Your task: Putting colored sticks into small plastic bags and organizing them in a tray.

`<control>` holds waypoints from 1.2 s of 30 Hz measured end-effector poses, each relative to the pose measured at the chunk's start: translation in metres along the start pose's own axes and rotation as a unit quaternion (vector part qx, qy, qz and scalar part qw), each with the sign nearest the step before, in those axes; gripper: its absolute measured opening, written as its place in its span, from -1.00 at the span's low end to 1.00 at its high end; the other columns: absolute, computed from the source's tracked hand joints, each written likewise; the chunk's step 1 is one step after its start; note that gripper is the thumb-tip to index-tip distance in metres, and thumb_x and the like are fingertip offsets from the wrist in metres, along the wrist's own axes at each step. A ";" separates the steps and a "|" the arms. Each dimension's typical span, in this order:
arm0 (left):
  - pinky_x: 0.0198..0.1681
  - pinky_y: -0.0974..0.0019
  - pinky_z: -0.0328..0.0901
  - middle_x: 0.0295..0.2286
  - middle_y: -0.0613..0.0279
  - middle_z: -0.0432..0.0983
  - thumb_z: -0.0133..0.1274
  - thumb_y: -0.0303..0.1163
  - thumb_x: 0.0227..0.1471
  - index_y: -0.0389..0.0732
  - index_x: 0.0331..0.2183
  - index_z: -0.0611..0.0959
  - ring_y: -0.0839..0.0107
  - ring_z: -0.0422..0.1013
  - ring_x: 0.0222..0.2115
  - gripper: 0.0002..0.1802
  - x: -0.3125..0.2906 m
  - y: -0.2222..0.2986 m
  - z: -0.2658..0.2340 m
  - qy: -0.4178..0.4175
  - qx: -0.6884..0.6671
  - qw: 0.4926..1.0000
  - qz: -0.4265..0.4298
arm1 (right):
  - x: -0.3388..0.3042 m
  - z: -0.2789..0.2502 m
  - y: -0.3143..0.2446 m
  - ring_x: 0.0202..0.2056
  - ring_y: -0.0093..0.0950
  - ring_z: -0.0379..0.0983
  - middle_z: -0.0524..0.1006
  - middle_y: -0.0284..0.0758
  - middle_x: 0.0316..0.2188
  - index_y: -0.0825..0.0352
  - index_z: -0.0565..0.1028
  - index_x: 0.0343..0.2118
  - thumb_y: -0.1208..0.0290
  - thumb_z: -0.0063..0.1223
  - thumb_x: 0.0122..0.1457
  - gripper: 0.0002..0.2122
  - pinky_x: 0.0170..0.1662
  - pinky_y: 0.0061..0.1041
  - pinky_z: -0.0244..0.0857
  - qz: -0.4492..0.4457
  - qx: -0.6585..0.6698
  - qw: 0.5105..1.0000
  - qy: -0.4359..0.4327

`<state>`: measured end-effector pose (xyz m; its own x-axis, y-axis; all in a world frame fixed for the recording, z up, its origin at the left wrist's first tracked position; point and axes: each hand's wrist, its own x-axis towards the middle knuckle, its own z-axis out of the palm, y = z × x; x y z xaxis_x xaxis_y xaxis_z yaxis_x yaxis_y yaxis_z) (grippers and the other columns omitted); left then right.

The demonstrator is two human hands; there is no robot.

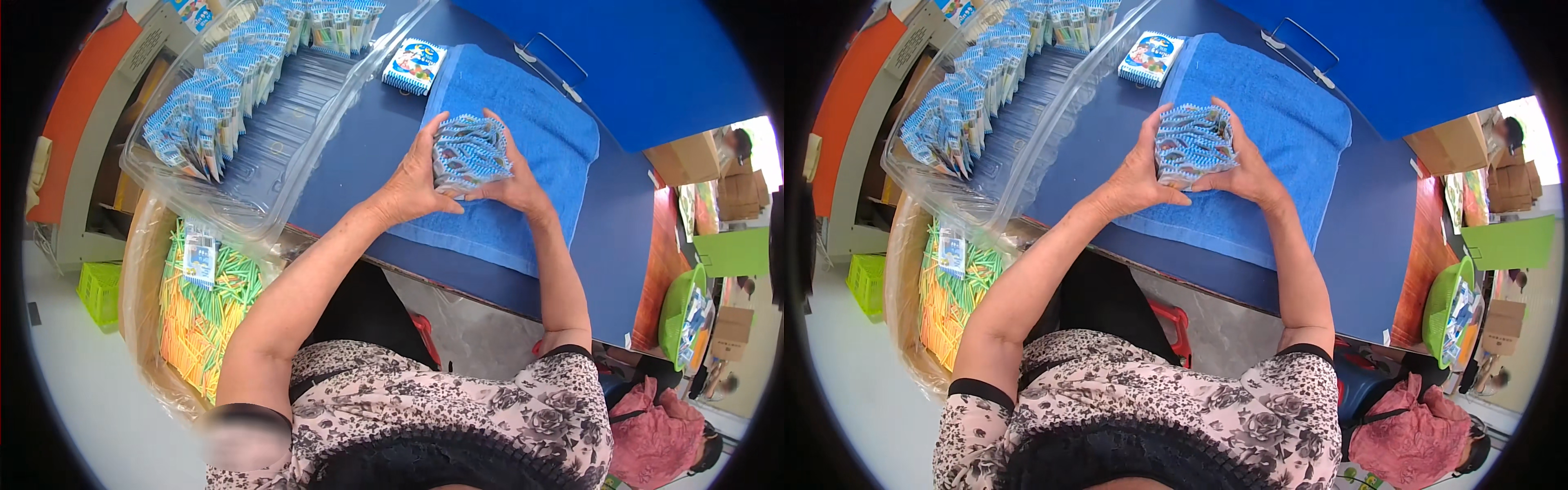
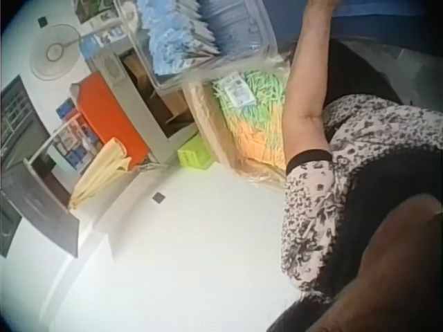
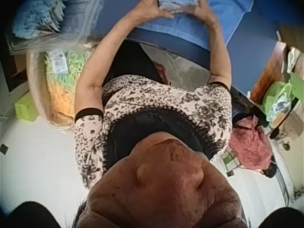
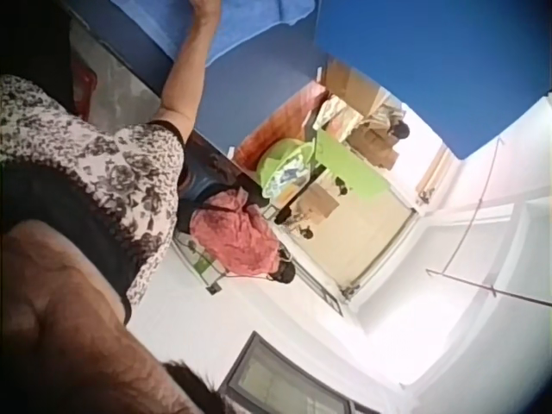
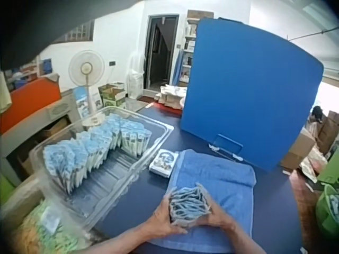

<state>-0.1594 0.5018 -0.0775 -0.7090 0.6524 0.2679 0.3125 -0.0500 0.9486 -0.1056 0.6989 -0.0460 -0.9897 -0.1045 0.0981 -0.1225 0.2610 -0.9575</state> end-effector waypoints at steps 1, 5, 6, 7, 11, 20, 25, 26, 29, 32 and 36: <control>0.20 0.20 0.06 0.09 0.06 0.13 0.43 -0.51 -0.51 -0.12 0.20 -0.06 0.24 0.12 0.13 0.31 0.001 -0.002 -0.001 -0.002 -0.002 1.000 -0.008 | 0.002 0.001 0.000 0.11 -0.49 0.22 0.30 -0.33 0.10 0.30 0.04 0.24 0.58 0.47 -0.41 0.05 0.17 -0.45 0.12 0.015 0.029 0.999 -0.001; 0.18 0.20 0.09 0.08 0.06 0.14 0.42 -0.52 -0.49 -0.10 0.21 -0.06 0.24 0.14 0.12 0.29 -0.001 0.005 -0.003 -0.003 0.021 1.000 0.003 | -0.007 0.009 -0.012 0.10 -0.49 0.22 0.29 -0.31 0.11 0.29 0.03 0.25 0.52 0.49 -0.41 0.07 0.17 -0.44 0.11 0.044 0.051 0.998 0.002; 0.17 0.20 0.10 0.08 0.05 0.15 0.41 -0.52 -0.47 -0.10 0.21 -0.05 0.24 0.15 0.11 0.28 -0.002 0.007 -0.002 -0.005 0.032 0.999 0.012 | -0.007 0.008 -0.007 0.10 -0.49 0.22 0.29 -0.31 0.11 0.29 0.03 0.25 0.52 0.49 -0.41 0.07 0.17 -0.44 0.11 0.045 0.051 0.998 0.001; 0.17 0.20 0.10 0.08 0.05 0.15 0.41 -0.52 -0.47 -0.10 0.21 -0.05 0.24 0.15 0.11 0.28 -0.003 0.005 -0.001 -0.005 0.031 0.999 0.011 | -0.008 0.007 0.005 0.10 -0.49 0.23 0.30 -0.30 0.10 0.29 0.01 0.26 0.52 0.49 -0.41 0.08 0.17 -0.44 0.12 0.047 0.026 0.998 -0.016; 0.15 0.22 0.14 0.05 0.07 0.20 0.40 -0.52 -0.43 -0.10 0.20 -0.03 0.26 0.21 0.07 0.24 -0.004 0.002 0.001 0.010 0.019 1.000 0.003 | -0.005 0.004 0.004 0.11 -0.47 0.21 0.28 -0.26 0.11 0.28 -0.05 0.27 0.44 0.52 -0.43 0.14 0.18 -0.44 0.09 0.035 -0.007 0.998 -0.046; 0.05 0.20 0.22 -0.08 0.04 0.35 0.42 -0.43 -0.48 -0.15 0.11 0.15 0.15 0.33 -0.03 0.09 -0.003 -0.005 0.002 0.042 -0.002 0.999 -0.029 | -0.003 -0.007 -0.026 0.24 -0.33 0.05 0.15 -0.16 0.20 0.29 -0.10 0.28 0.10 0.53 -0.56 0.28 0.27 -0.34 -0.10 -0.041 0.050 0.997 0.039; 0.00 0.19 0.26 -0.12 0.02 0.39 0.42 -0.41 -0.46 -0.19 0.05 0.23 0.14 0.36 -0.06 -0.01 0.000 0.002 0.002 0.049 0.005 0.998 -0.038 | 0.011 -0.005 -0.081 0.19 -0.20 0.11 0.22 -0.14 0.15 0.27 0.04 0.24 0.00 0.44 -0.48 0.14 0.24 -0.24 -0.03 -0.164 -0.480 0.861 -0.042; -0.02 0.18 0.27 -0.13 0.01 0.40 0.42 -0.40 -0.45 -0.20 0.03 0.25 0.14 0.37 -0.07 -0.03 0.000 0.005 0.002 0.047 0.004 0.998 -0.038 | 0.013 0.002 -0.082 0.19 -0.20 0.11 0.22 -0.14 0.15 0.27 0.04 0.24 0.00 0.44 -0.48 0.14 0.24 -0.24 -0.03 -0.168 -0.476 0.862 -0.041; -0.01 0.22 0.26 -0.13 0.04 0.39 0.41 -0.38 -0.41 -0.20 0.04 0.24 0.22 0.36 -0.07 -0.04 -0.006 0.001 0.000 0.051 0.026 0.998 -0.034 | 0.027 0.024 -0.085 0.03 -0.17 0.27 0.35 -0.16 0.01 0.29 0.28 0.09 0.03 0.37 -0.40 -0.11 0.07 -0.26 0.19 -0.160 -0.518 0.836 -0.090; 0.00 0.21 0.25 -0.12 0.03 0.38 0.41 -0.36 -0.40 -0.22 0.06 0.21 0.21 0.36 -0.06 -0.01 0.000 0.001 0.004 0.062 0.050 0.997 -0.025 | 0.020 0.018 -0.066 -0.18 -0.27 0.37 0.44 -0.33 -0.19 0.25 0.41 -0.11 0.16 0.38 -0.42 -0.32 -0.20 -0.29 0.33 -0.125 -0.500 0.856 -0.044; 0.03 0.18 0.23 -0.07 -0.04 0.32 0.41 -0.37 -0.43 -0.27 0.12 0.14 0.10 0.30 -0.01 0.09 -0.003 -0.010 0.005 0.092 0.087 0.992 -0.006 | 0.024 0.021 -0.066 -0.26 -0.29 0.39 0.47 -0.36 -0.25 0.27 0.45 -0.23 0.22 0.37 -0.36 -0.46 -0.31 -0.31 0.34 -0.182 -0.487 0.853 -0.052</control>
<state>-0.1573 0.5047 -0.0890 -0.8117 0.5018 0.2987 0.3966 0.0983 0.9127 -0.1202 0.6594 0.0140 -0.8673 -0.4193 0.2684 -0.4735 0.8612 -0.1847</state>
